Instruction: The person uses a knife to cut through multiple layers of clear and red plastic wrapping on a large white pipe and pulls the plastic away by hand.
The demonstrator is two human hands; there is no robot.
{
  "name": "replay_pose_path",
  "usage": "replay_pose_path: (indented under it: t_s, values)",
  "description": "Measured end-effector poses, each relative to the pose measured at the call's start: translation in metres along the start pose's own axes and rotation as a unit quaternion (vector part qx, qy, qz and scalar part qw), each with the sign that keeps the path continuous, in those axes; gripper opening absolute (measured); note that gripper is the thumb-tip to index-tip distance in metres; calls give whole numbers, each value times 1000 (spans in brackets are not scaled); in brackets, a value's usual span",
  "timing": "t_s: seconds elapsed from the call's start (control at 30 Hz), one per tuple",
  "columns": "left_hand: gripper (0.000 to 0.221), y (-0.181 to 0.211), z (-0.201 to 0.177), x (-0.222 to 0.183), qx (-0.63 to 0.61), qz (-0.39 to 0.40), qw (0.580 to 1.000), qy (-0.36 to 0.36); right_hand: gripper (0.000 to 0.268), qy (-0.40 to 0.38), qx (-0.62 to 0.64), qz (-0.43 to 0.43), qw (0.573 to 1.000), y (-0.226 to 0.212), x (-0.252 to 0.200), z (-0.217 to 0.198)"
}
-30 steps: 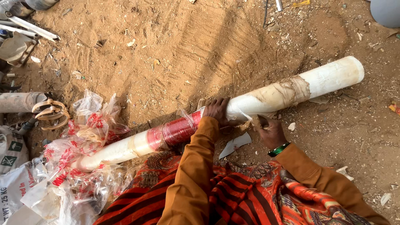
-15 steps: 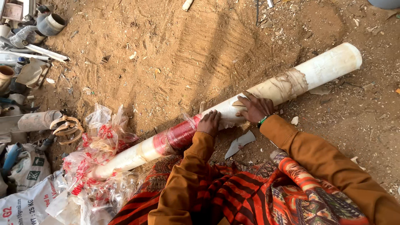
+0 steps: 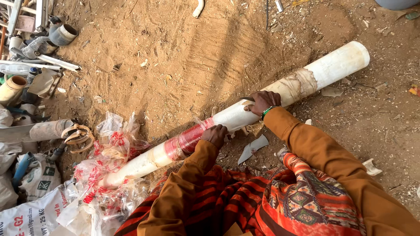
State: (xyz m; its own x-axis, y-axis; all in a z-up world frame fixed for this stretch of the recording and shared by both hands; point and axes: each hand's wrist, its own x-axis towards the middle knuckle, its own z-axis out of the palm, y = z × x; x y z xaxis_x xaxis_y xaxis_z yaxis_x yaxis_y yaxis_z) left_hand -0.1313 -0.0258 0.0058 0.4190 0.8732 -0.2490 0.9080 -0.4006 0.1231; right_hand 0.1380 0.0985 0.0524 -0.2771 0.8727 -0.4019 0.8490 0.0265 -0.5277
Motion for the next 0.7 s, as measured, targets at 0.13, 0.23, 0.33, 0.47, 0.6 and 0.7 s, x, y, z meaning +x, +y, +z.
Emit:
replay_pose_path:
  t_s: [0.13,0.23,0.33,0.47,0.6,0.7]
  values:
    - [12,7,-15,-4,54,40,998,-5,49,-8,-23,15,1000,-2,8,0]
    - [16,32,-40,-5,59,46,995,-73,52,2,-22,21,1000,2,13,8]
    - [13,44,-95,-10,-15,8,994,-111,54,25,-20,11,999,8,22,10]
    - [11,20,-192,-99,94,-123,985,-80,70,22,-77,2,997,5,26,7]
    - [23,-43,-250,-182,108,-254,957,-94,88,23,-51,9,998,31,17,3]
    - [25,-71,-214,-189,41,-305,949,-71,93,67,-47,-15,997,76,21,-2]
